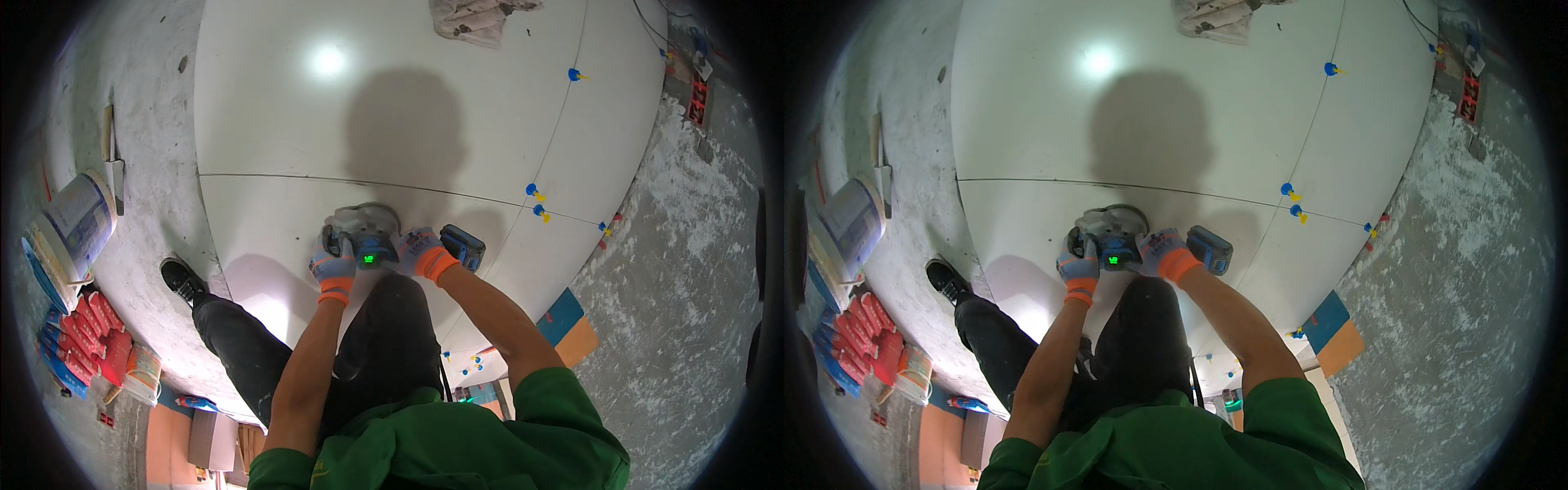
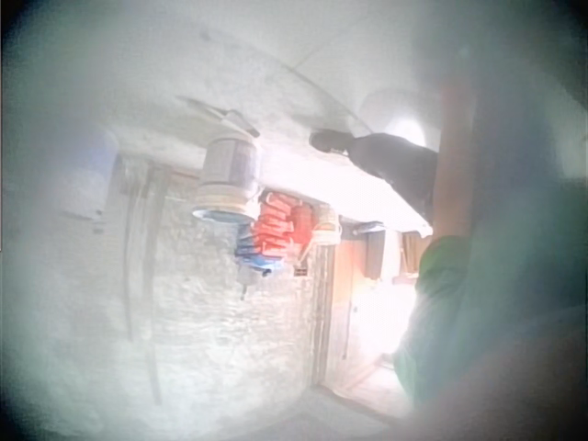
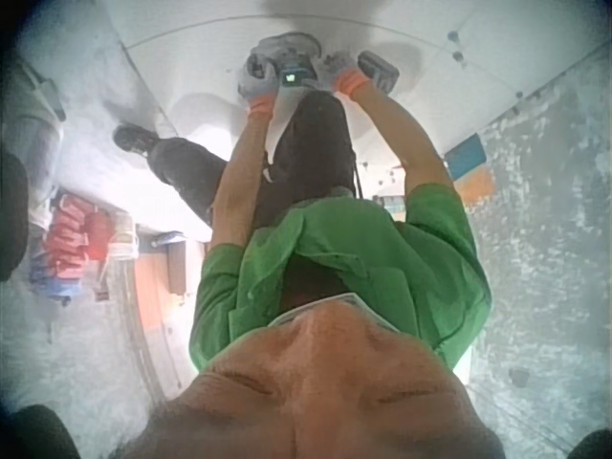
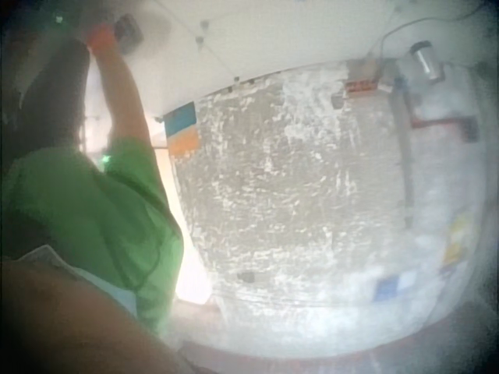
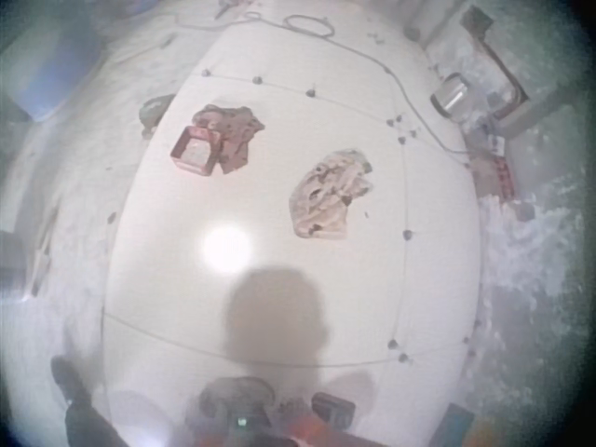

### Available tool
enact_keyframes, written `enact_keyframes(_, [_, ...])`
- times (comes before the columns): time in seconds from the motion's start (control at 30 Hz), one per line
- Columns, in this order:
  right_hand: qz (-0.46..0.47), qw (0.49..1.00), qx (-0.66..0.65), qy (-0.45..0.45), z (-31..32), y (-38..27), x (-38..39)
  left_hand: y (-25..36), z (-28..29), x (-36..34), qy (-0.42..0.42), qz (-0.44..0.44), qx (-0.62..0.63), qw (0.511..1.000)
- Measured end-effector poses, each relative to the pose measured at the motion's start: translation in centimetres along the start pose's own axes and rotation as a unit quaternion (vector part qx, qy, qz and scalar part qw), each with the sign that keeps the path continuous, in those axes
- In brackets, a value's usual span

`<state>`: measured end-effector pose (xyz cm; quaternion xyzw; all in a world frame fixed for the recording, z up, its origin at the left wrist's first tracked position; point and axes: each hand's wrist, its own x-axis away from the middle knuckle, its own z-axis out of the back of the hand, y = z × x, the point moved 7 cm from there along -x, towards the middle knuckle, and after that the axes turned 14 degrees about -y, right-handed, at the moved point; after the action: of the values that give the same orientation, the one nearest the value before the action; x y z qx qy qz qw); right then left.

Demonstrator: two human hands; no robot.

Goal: The person kneels on the floor and uses a rubber mallet to tap white floor tiles into place. They then use a power sander to smooth the tile seams and a trowel to apply grout between the tiles.

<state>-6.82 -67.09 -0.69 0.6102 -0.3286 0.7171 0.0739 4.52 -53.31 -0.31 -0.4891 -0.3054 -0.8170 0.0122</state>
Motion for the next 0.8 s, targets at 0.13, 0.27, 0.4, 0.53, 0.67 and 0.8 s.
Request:
enact_keyframes(0.13, [-0.001, 1.0, -0.003, -0.02, -0.2, 0.5, 0.0, -0.4, -0.5, -0.2, 0.012, -0.015, -0.014, 1.0])
enact_keyframes(0.27, [0.005, 1.0, 0.002, -0.029, -0.4, 1.0, 0.1, -1.1, -1.3, -0.2, 0.004, -0.014, 0.017, 1.0])
enact_keyframes(0.4, [0.004, 1.0, 0.01, -0.029, -0.7, 1.6, 0.6, -1.0, -1.8, 0.1, 0.004, -0.002, -0.031, 0.999])
enact_keyframes(0.53, [-0.003, 1.0, 0.01, -0.015, -1.1, 2.1, 0.8, -0.2, -2.2, 0.3, 0.017, -0.023, -0.049, 0.998])
enact_keyframes(0.67, [-0.006, 1.0, -0.015, 0.0, -1.4, 2.6, 1.0, 0.2, -2.8, 0.4, 0.009, -0.023, -0.078, 0.997])
enact_keyframes(0.8, [-0.014, 0.999, -0.014, -0.029, -1.9, 3.1, 1.1, 1.2, -3.2, 0.7, 0.011, -0.051, -0.078, 0.996])
